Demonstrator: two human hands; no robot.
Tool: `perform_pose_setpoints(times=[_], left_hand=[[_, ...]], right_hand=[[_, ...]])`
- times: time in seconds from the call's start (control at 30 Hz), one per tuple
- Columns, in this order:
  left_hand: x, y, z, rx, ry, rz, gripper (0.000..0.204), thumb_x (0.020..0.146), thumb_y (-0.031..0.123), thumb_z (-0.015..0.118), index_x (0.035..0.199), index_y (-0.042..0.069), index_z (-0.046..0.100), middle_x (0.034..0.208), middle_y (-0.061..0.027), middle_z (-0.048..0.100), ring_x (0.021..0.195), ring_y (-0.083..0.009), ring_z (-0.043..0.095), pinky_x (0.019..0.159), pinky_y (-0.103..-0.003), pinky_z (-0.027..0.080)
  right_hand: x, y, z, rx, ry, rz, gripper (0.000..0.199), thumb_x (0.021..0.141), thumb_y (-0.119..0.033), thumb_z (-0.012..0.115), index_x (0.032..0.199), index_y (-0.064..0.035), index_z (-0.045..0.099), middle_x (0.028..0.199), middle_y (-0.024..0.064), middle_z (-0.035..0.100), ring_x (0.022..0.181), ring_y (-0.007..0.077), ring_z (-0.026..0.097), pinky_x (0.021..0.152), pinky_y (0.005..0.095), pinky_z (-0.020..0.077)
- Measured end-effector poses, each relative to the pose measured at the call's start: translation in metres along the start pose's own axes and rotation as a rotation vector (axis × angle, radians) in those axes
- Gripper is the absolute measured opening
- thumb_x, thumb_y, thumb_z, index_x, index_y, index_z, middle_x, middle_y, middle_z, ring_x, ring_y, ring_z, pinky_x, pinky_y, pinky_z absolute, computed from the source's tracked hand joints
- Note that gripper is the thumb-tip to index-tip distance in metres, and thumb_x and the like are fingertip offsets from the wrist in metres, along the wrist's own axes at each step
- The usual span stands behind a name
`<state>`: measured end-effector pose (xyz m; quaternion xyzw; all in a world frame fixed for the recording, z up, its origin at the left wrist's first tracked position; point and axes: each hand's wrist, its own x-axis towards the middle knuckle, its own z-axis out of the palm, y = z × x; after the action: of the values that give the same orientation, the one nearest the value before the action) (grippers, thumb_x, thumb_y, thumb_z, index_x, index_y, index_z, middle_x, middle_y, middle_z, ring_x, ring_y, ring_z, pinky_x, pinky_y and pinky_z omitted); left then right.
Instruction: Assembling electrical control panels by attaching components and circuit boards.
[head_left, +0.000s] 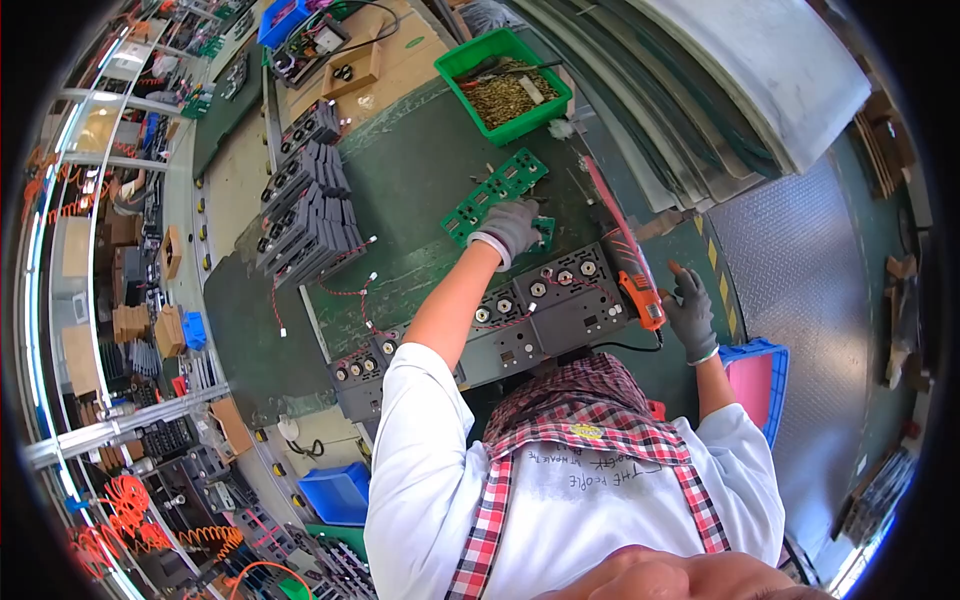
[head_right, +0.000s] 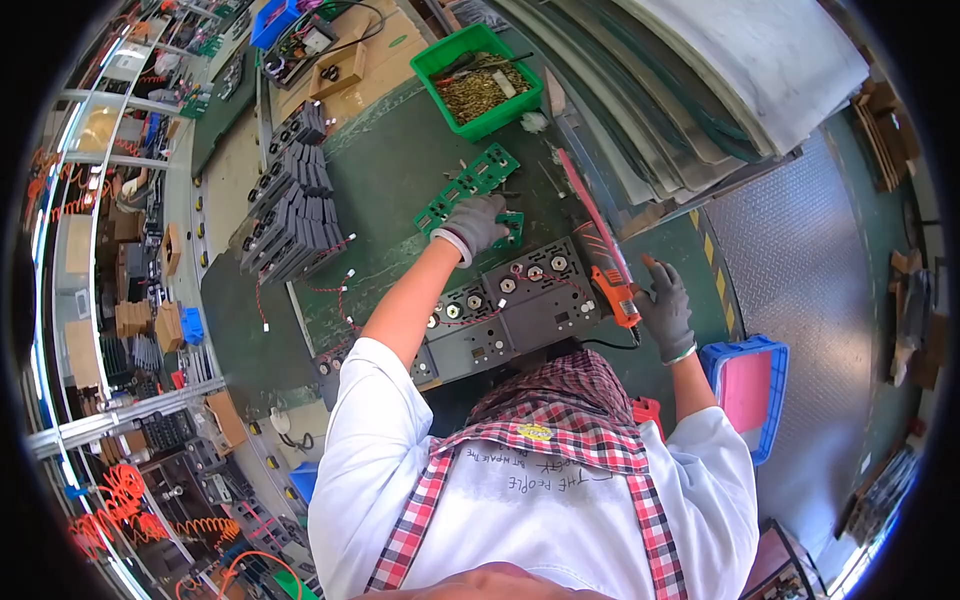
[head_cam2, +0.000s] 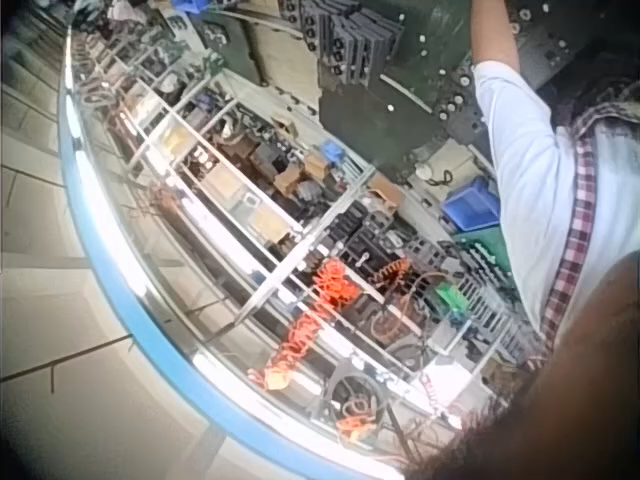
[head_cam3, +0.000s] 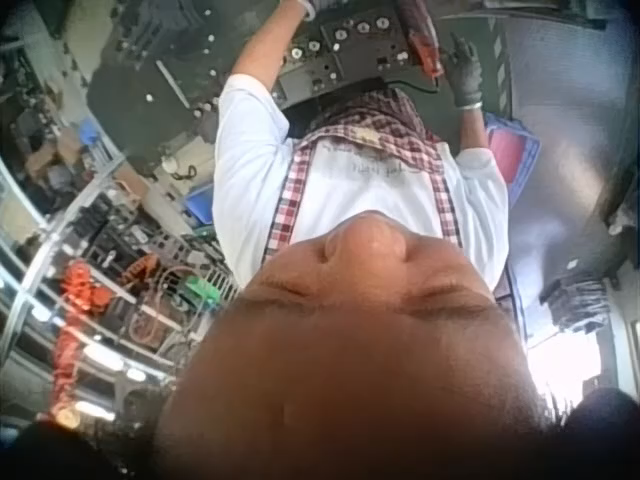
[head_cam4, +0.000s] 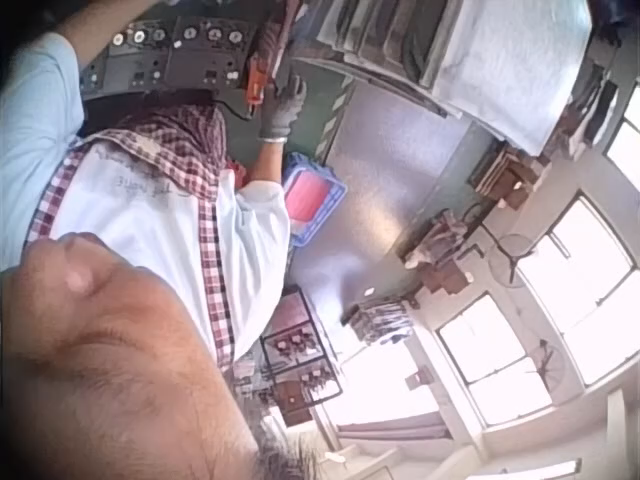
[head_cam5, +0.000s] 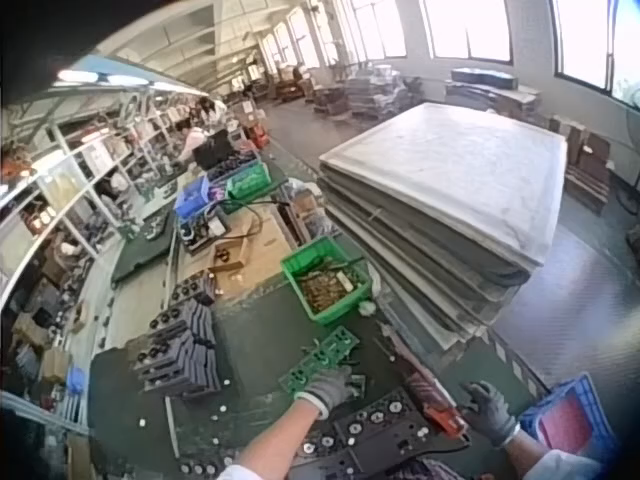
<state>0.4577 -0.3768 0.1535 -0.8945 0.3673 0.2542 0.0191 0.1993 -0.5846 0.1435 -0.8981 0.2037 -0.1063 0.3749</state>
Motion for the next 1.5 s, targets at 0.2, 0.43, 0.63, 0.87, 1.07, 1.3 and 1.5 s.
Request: perform_pose_setpoints(times=[0.2,0.43,0.63,0.87,1.07,1.3,1.5], left_hand=[[-0.087,-0.024,0.024,-0.610,0.479,-0.095,0.033,0.072,0.029,0.066,0.088,0.006,0.048,0.079,-0.0130,0.056,0.075,-0.0305,0.054,0.068,-0.040,0.042],[-0.309,-0.094,0.109,-1.025,0.750,-0.330,0.031,0.071,0.028,0.067,0.080,0.005,0.048,0.070,-0.0105,0.052,0.063,-0.0257,0.051,0.057,-0.036,0.041],[-0.408,-0.182,0.179,-0.340,0.791,-0.464,0.025,0.067,0.019,0.066,0.080,0.007,0.048,0.074,-0.0092,0.053,0.073,-0.0276,0.054,0.059,-0.039,0.042],[-0.379,-0.199,0.196,-0.031,0.891,0.090,0.010,0.072,0.012,0.053,0.077,0.007,0.045,0.079,-0.0085,0.051,0.081,-0.0276,0.052,0.071,-0.039,0.044],[-0.380,-0.204,0.204,-0.007,0.763,0.265,0.007,0.073,0.017,0.050,0.073,0.010,0.049,0.076,-0.0062,0.050,0.083,-0.0232,0.051,0.084,-0.038,0.041],[-0.395,-0.196,0.189,-0.078,0.617,0.223,0.020,0.069,0.016,0.058,0.086,0.005,0.055,0.095,-0.0092,0.053,0.098,-0.0282,0.049,0.092,-0.043,0.037],[-0.387,-0.150,0.151,-0.156,0.765,0.028,0.022,0.069,0.014,0.057,0.089,0.004,0.054,0.093,-0.0108,0.053,0.094,-0.0302,0.050,0.087,-0.043,0.039]], right_hand=[[0.007,-0.052,0.031,0.077,-0.144,-0.146,0.041,0.069,-0.006,0.051,0.110,-0.0033,0.053,0.091,0.0143,0.054,0.077,0.0259,0.056,0.066,0.0333,0.0456],[-0.024,-0.116,0.102,0.045,-0.393,-0.295,0.035,0.073,-0.003,0.051,0.108,-0.0023,0.055,0.090,0.0118,0.059,0.081,0.0189,0.058,0.070,0.0294,0.0449],[-0.079,-0.202,0.165,0.154,-0.574,-0.357,0.032,0.069,-0.005,0.054,0.101,-0.0044,0.055,0.074,0.0119,0.051,0.066,0.0235,0.054,0.059,0.0322,0.0433],[-0.113,-0.237,0.171,0.003,-0.588,-0.463,0.035,0.068,-0.005,0.054,0.103,-0.0050,0.057,0.071,0.0103,0.049,0.061,0.0229,0.051,0.057,0.0327,0.0416],[-0.099,-0.209,0.152,0.089,-0.472,-0.293,0.034,0.070,-0.006,0.055,0.104,-0.0046,0.056,0.069,0.0099,0.048,0.059,0.0219,0.050,0.055,0.0323,0.0410],[-0.001,-0.177,0.149,-0.148,-0.374,-0.375,0.033,0.072,-0.015,0.059,0.104,-0.0094,0.056,0.083,0.0119,0.054,0.078,0.0260,0.055,0.066,0.0357,0.0436],[0.125,-0.167,0.180,-0.702,-0.380,-0.456,0.057,0.070,-0.014,0.057,0.124,-0.0150,0.039,0.126,0.0069,0.040,0.118,0.0276,0.037,0.094,0.0406,0.0351]])
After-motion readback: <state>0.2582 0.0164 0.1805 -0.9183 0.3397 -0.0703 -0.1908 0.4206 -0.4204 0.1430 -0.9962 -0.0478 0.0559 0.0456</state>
